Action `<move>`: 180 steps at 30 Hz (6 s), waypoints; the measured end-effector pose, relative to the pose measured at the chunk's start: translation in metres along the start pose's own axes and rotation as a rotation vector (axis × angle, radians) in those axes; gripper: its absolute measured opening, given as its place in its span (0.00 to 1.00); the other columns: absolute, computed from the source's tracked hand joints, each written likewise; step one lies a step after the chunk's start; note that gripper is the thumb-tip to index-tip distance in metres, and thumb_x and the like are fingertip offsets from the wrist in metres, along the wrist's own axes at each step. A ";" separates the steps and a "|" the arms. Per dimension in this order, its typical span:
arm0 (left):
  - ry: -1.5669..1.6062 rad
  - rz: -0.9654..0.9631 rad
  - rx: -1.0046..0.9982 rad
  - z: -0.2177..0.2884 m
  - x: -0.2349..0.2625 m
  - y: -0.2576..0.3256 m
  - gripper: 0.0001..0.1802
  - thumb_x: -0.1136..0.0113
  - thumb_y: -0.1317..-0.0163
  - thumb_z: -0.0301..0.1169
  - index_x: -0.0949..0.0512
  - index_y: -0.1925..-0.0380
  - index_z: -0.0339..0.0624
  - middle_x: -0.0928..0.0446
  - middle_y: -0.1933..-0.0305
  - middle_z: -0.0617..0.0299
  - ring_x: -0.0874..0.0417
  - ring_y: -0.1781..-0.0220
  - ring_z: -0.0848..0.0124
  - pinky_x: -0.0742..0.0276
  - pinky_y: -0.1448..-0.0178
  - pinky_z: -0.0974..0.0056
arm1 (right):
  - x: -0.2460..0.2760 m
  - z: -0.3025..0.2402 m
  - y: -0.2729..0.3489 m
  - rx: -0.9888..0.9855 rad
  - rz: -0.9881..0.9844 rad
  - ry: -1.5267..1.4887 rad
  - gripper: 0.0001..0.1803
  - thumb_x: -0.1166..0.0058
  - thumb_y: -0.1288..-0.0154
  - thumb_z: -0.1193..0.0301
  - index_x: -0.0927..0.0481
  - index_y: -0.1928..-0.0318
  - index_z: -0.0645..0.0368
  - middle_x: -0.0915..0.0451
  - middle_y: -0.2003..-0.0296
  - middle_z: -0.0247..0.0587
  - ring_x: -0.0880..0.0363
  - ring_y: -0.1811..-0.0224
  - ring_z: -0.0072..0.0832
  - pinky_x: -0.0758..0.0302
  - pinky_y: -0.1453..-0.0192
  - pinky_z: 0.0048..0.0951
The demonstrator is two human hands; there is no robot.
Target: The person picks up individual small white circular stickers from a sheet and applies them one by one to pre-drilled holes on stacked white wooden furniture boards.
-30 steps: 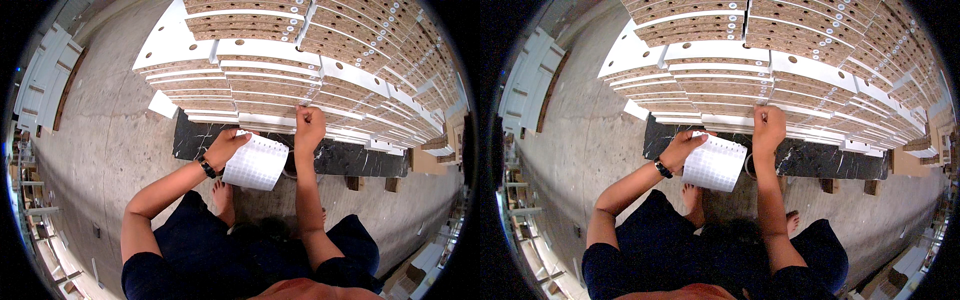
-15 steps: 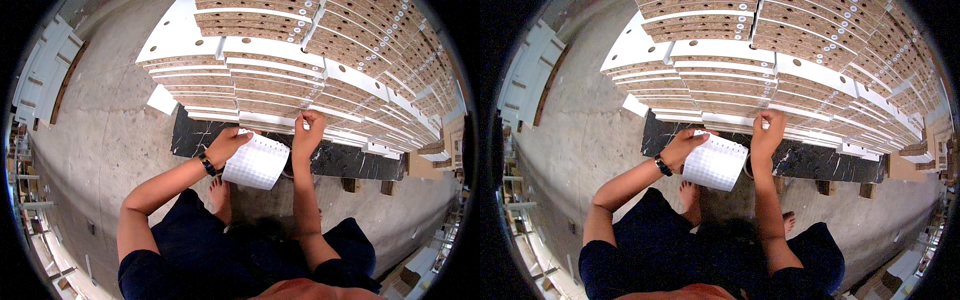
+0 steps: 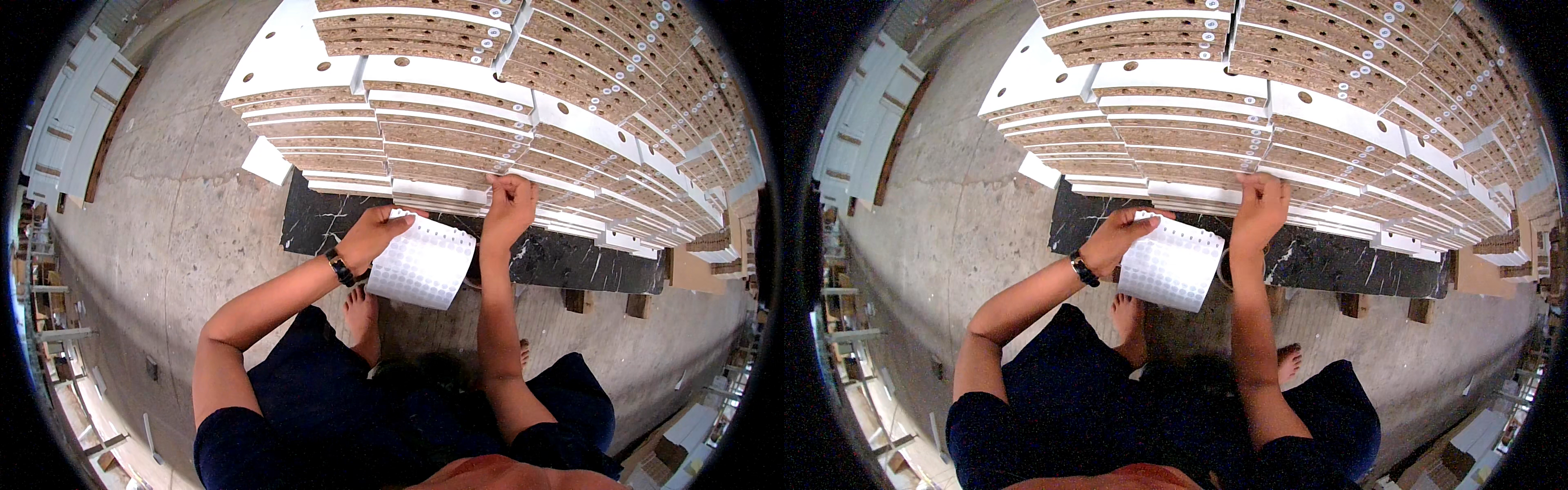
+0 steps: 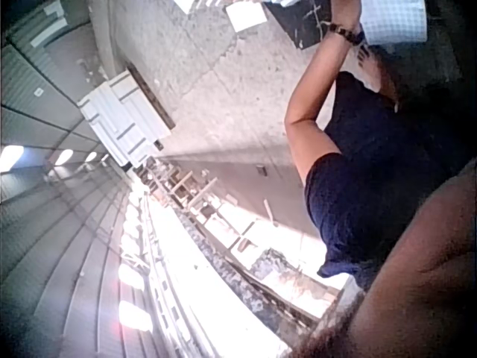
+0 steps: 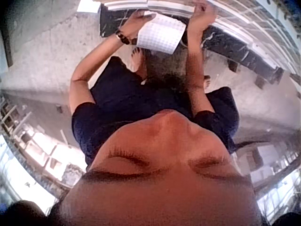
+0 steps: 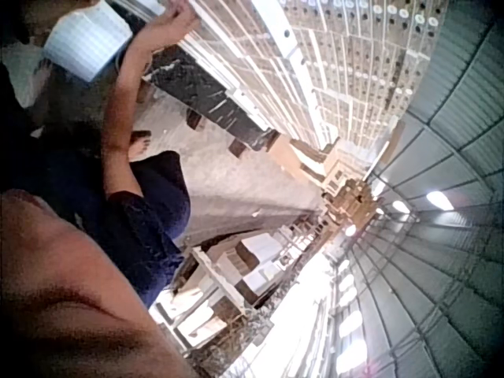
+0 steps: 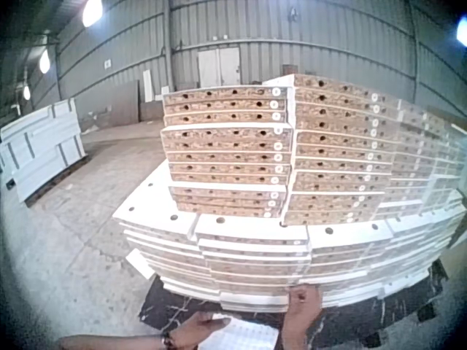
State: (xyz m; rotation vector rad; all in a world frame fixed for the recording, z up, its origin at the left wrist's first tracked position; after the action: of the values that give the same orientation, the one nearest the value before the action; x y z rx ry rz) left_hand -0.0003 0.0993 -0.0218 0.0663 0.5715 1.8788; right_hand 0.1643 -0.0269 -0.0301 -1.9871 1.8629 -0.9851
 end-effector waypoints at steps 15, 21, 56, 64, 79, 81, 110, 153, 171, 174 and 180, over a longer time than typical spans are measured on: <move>-0.036 0.003 0.005 -0.005 0.004 -0.002 0.14 0.51 0.36 0.31 0.25 0.53 0.38 0.22 0.58 0.60 0.22 0.60 0.77 0.26 0.57 0.71 | -0.011 0.010 0.018 -0.078 -0.011 -0.203 0.09 0.47 0.49 0.84 0.29 0.67 0.62 0.32 0.69 0.42 0.30 0.67 0.30 0.30 0.63 0.26; -0.011 0.003 -0.007 -0.005 0.006 -0.002 0.14 0.50 0.36 0.31 0.25 0.53 0.37 0.22 0.58 0.61 0.22 0.61 0.78 0.26 0.57 0.71 | -0.012 0.002 0.019 -0.126 -0.005 -0.256 0.09 0.48 0.49 0.85 0.30 0.66 0.63 0.33 0.66 0.41 0.30 0.66 0.28 0.27 0.61 0.23; -0.266 0.037 -0.191 0.009 0.010 -0.002 0.13 0.54 0.34 0.33 0.23 0.55 0.43 0.22 0.64 0.67 0.27 0.65 0.81 0.30 0.58 0.73 | 0.028 -0.007 0.021 -0.252 -0.858 -0.242 0.08 0.43 0.45 0.76 0.21 0.63 0.62 0.21 0.68 0.40 0.24 0.67 0.24 0.29 0.64 0.22; -0.303 0.073 -0.162 0.003 0.010 -0.002 0.13 0.53 0.34 0.34 0.23 0.56 0.43 0.23 0.64 0.68 0.27 0.64 0.82 0.30 0.58 0.73 | 0.031 -0.018 0.026 -0.147 -0.790 -0.162 0.08 0.41 0.49 0.76 0.21 0.66 0.59 0.25 0.70 0.40 0.22 0.69 0.31 0.28 0.65 0.27; -0.189 0.061 -0.088 -0.006 0.014 -0.008 0.13 0.51 0.36 0.34 0.25 0.55 0.41 0.22 0.61 0.65 0.25 0.61 0.80 0.29 0.56 0.72 | 0.027 -0.013 0.031 0.232 -0.676 -0.039 0.09 0.40 0.52 0.76 0.21 0.67 0.59 0.23 0.71 0.39 0.24 0.68 0.33 0.28 0.65 0.30; -0.151 0.064 -0.075 -0.008 0.016 -0.008 0.13 0.51 0.36 0.34 0.25 0.55 0.41 0.22 0.61 0.65 0.24 0.61 0.79 0.28 0.56 0.72 | 0.025 -0.012 0.031 0.277 -0.689 -0.050 0.09 0.40 0.52 0.76 0.20 0.66 0.59 0.23 0.70 0.38 0.24 0.68 0.33 0.27 0.65 0.29; 0.336 0.119 0.095 -0.032 0.036 -0.017 0.13 0.46 0.39 0.31 0.25 0.57 0.36 0.22 0.60 0.58 0.21 0.60 0.70 0.23 0.56 0.65 | -0.005 0.045 0.033 -0.353 -0.215 -0.350 0.06 0.44 0.42 0.74 0.24 0.65 0.63 0.25 0.71 0.30 0.31 0.70 0.15 0.33 0.65 0.16; 0.342 0.137 0.101 -0.035 0.045 -0.019 0.13 0.44 0.40 0.31 0.24 0.57 0.39 0.22 0.60 0.61 0.21 0.60 0.72 0.24 0.58 0.66 | -0.025 0.047 0.047 -0.349 0.040 -0.263 0.11 0.44 0.44 0.79 0.35 0.72 0.60 0.35 0.76 0.30 0.40 0.75 0.16 0.37 0.67 0.18; 0.312 0.130 0.144 -0.037 0.042 -0.021 0.13 0.46 0.39 0.30 0.24 0.56 0.39 0.22 0.58 0.60 0.21 0.59 0.72 0.24 0.57 0.66 | -0.033 0.048 0.048 -0.234 0.045 -0.200 0.10 0.46 0.44 0.82 0.33 0.64 0.62 0.31 0.71 0.34 0.32 0.70 0.18 0.32 0.63 0.19; 0.316 0.121 0.105 -0.036 0.043 -0.017 0.13 0.46 0.39 0.30 0.24 0.56 0.39 0.22 0.57 0.60 0.21 0.58 0.71 0.24 0.56 0.65 | -0.036 0.041 0.046 -0.237 0.075 -0.202 0.10 0.45 0.45 0.82 0.33 0.66 0.62 0.32 0.73 0.33 0.34 0.72 0.18 0.33 0.64 0.18; 0.327 0.104 0.131 -0.028 0.038 -0.016 0.14 0.49 0.40 0.27 0.28 0.54 0.35 0.25 0.55 0.59 0.23 0.56 0.72 0.27 0.52 0.66 | -0.026 0.038 0.038 -0.246 0.090 -0.150 0.10 0.44 0.46 0.82 0.33 0.68 0.62 0.33 0.75 0.33 0.36 0.74 0.19 0.33 0.65 0.20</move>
State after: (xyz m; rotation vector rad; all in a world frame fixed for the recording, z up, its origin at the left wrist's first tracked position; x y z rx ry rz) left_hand -0.0099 0.1275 -0.0620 -0.1310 0.9302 1.9651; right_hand 0.1586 -0.0182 -0.0885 -2.0240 2.0511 -0.5887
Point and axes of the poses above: each hand's wrist, its own y-axis away from the middle knuckle, its own x-axis out of the back of the hand, z = x × y, the point moved 1 cm from there along -y, towards the middle knuckle
